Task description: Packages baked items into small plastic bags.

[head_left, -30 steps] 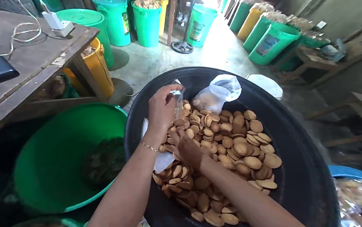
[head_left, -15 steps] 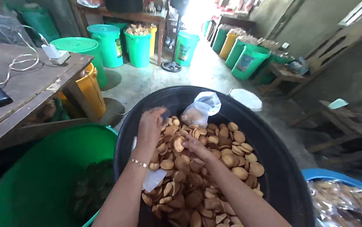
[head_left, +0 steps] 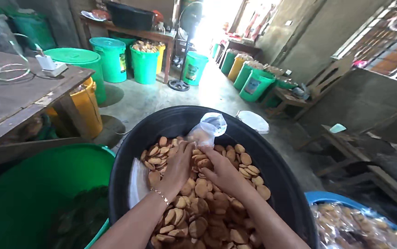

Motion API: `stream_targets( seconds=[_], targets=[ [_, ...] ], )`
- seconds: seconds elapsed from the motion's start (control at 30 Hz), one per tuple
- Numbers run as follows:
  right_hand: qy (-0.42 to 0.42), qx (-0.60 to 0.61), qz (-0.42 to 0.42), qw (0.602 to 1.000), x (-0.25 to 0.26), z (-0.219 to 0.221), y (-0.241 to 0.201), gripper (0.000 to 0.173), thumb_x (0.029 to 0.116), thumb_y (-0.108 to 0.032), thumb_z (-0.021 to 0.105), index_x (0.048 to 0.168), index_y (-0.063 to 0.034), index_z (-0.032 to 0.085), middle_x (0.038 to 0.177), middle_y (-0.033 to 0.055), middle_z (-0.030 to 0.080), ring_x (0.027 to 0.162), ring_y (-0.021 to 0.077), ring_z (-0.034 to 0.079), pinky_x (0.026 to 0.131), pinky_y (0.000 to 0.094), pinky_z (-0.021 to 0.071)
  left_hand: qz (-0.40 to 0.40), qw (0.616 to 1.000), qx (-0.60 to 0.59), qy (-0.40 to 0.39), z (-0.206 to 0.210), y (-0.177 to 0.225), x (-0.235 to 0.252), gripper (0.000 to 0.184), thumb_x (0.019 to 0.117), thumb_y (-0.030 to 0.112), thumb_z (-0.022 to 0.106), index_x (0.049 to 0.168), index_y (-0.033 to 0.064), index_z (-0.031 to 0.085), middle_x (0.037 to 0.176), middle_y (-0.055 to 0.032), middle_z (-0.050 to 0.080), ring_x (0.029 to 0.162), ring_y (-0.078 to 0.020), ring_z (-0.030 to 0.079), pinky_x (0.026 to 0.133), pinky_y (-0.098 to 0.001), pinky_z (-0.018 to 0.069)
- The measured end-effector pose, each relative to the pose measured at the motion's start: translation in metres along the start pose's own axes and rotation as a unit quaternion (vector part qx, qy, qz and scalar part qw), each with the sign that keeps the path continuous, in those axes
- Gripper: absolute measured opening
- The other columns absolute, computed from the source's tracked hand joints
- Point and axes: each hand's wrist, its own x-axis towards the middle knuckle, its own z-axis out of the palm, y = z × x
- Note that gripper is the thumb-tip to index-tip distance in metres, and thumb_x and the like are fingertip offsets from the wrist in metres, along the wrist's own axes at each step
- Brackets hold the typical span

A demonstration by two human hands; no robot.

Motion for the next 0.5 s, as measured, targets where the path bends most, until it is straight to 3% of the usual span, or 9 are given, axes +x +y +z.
stream_targets(
  seconds=[0.1, 0.17, 0.23, 0.3, 0.4, 0.43, 0.5],
  targets=[
    [-0.049, 0.012, 0.014, 0.999, -0.008, -0.005, -0.003, 0.062, 0.1009, -0.008, 0.056, 0.159, -0.0037, 0.034, 0.153, 0.0212, 0.049, 0.14, 0.0301, 0.05, 0.117, 0.0424, 0.0381, -0.029, 0.997, -0.06, -0.04, -0.001, 0.006, -0.003, 0.051, 0.0928, 0.001, 0.065, 0.142, 0.0012, 0.053, 0.148, -0.0208, 0.048, 0.128, -0.0343, 0.057, 0.105, -0.0455, 0.0488],
    [-0.017, 0.149, 0.034, 0.988, -0.011, -0.001, 0.012, 0.057, 0.1003, -0.009, 0.058, 0.155, -0.0029, 0.041, 0.148, 0.0204, 0.053, 0.133, 0.0253, 0.056, 0.111, 0.0392, 0.0446, -0.059, 0.987, -0.13, -0.079, -0.007, 0.007, -0.004, 0.05, 0.0955, 0.003, 0.063, 0.144, 0.0009, 0.051, 0.149, -0.0204, 0.048, 0.134, -0.0326, 0.051, 0.111, -0.0463, 0.0421],
    [0.03, 0.37, 0.071, 0.926, -0.012, 0.005, 0.029, 0.054, 0.097, -0.005, 0.053, 0.15, -0.0015, 0.044, 0.139, 0.0154, 0.057, 0.117, 0.0181, 0.063, 0.1, 0.0344, 0.0536, -0.064, 0.98, -0.174, -0.072, -0.012, 0.006, -0.006, 0.051, 0.0955, 0.002, 0.058, 0.146, 0.0049, 0.05, 0.152, -0.0177, 0.047, 0.135, -0.0295, 0.05, 0.111, -0.0456, 0.0419],
    [0.062, 0.558, 0.084, 0.823, -0.017, 0.006, 0.039, 0.045, 0.1006, -0.001, 0.044, 0.146, 0.0001, 0.043, 0.125, 0.0139, 0.062, 0.102, 0.0199, 0.068, 0.091, 0.037, 0.0588, -0.035, 0.981, -0.192, 0.007, -0.014, 0.005, -0.01, 0.053, 0.0969, 0.004, 0.056, 0.15, 0.0066, 0.048, 0.151, -0.019, 0.047, 0.129, -0.0298, 0.055, 0.106, -0.0451, 0.0461],
    [0.088, 0.689, 0.065, 0.716, -0.025, 0.01, 0.046, 0.045, 0.0992, 0.0, 0.041, 0.144, -0.0018, 0.043, 0.126, 0.0145, 0.061, 0.105, 0.0249, 0.069, 0.093, 0.0413, 0.0595, 0.065, 0.963, -0.175, 0.197, -0.009, 0.009, -0.018, 0.051, 0.0987, 0.01, 0.059, 0.148, 0.0025, 0.05, 0.146, -0.0224, 0.051, 0.1, -0.0215, 0.066, 0.083, -0.0326, 0.0558],
    [0.093, 0.715, 0.045, 0.692, -0.025, 0.015, 0.048, 0.049, 0.0966, 0.0, 0.044, 0.145, -0.0026, 0.043, 0.128, 0.0153, 0.061, 0.108, 0.0266, 0.068, 0.094, 0.0425, 0.0594, 0.109, 0.95, -0.173, 0.236, -0.006, 0.012, -0.019, 0.049, 0.0978, 0.012, 0.061, 0.145, 0.0011, 0.054, 0.143, -0.0227, 0.054, 0.097, -0.019, 0.067, 0.08, -0.0295, 0.0567],
    [0.09, 0.745, 0.006, 0.661, -0.022, 0.027, 0.051, 0.057, 0.0922, -0.004, 0.051, 0.149, -0.0048, 0.04, 0.132, 0.0155, 0.059, 0.112, 0.0274, 0.067, 0.095, 0.0435, 0.0584, 0.165, 0.94, -0.158, 0.252, -0.001, 0.021, -0.022, 0.048, 0.0966, 0.016, 0.063, 0.142, 0.0007, 0.058, 0.14, -0.0219, 0.058, 0.101, -0.0196, 0.069, 0.083, -0.0305, 0.0582]
  ],
)
